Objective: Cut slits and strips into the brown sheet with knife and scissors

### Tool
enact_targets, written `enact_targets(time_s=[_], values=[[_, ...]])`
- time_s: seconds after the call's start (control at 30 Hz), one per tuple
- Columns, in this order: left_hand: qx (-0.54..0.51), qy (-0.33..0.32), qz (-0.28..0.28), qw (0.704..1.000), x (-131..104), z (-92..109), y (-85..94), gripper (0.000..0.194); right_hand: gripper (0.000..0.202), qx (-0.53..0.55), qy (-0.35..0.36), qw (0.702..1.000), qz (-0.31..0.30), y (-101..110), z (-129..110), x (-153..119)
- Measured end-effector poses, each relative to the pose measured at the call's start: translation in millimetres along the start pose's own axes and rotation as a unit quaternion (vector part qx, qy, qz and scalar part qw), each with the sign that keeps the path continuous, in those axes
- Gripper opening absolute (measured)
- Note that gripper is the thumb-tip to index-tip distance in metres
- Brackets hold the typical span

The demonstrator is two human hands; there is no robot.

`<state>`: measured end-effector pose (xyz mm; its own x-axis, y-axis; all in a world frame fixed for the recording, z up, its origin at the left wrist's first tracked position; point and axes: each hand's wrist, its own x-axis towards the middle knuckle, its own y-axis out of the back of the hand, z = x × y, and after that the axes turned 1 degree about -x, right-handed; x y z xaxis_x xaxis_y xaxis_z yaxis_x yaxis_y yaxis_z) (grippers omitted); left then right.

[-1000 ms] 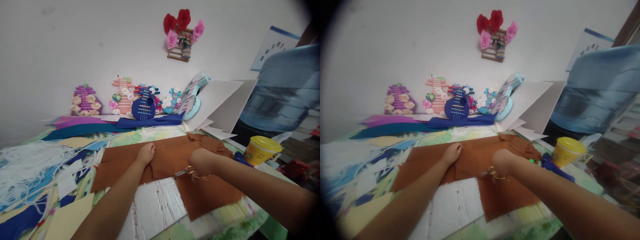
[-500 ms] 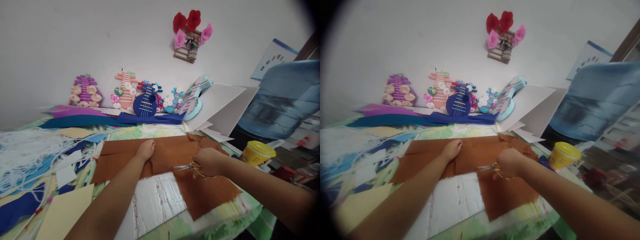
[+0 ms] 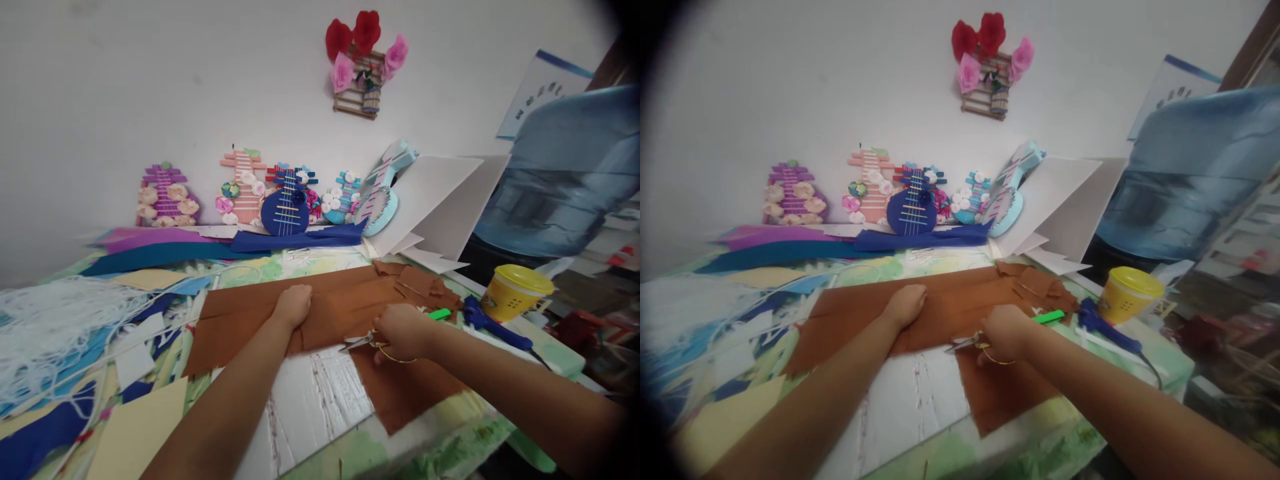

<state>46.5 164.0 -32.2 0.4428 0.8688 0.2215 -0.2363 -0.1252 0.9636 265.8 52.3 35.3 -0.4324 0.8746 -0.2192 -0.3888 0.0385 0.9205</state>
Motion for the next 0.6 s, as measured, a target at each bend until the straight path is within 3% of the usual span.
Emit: enact_targets(time_s=[0.3,0.6], values=[[0.036,0.003,-0.007,0.999,1,1,1.5,0.023,0.053,0.03,0.013,0.997,0.067,-10,5,4],[0.039,0.012,-0.014,0.999,3,-1,-1.1,0.023,0.062,0.055,0.047,0.997,0.023,-4,-3,18]])
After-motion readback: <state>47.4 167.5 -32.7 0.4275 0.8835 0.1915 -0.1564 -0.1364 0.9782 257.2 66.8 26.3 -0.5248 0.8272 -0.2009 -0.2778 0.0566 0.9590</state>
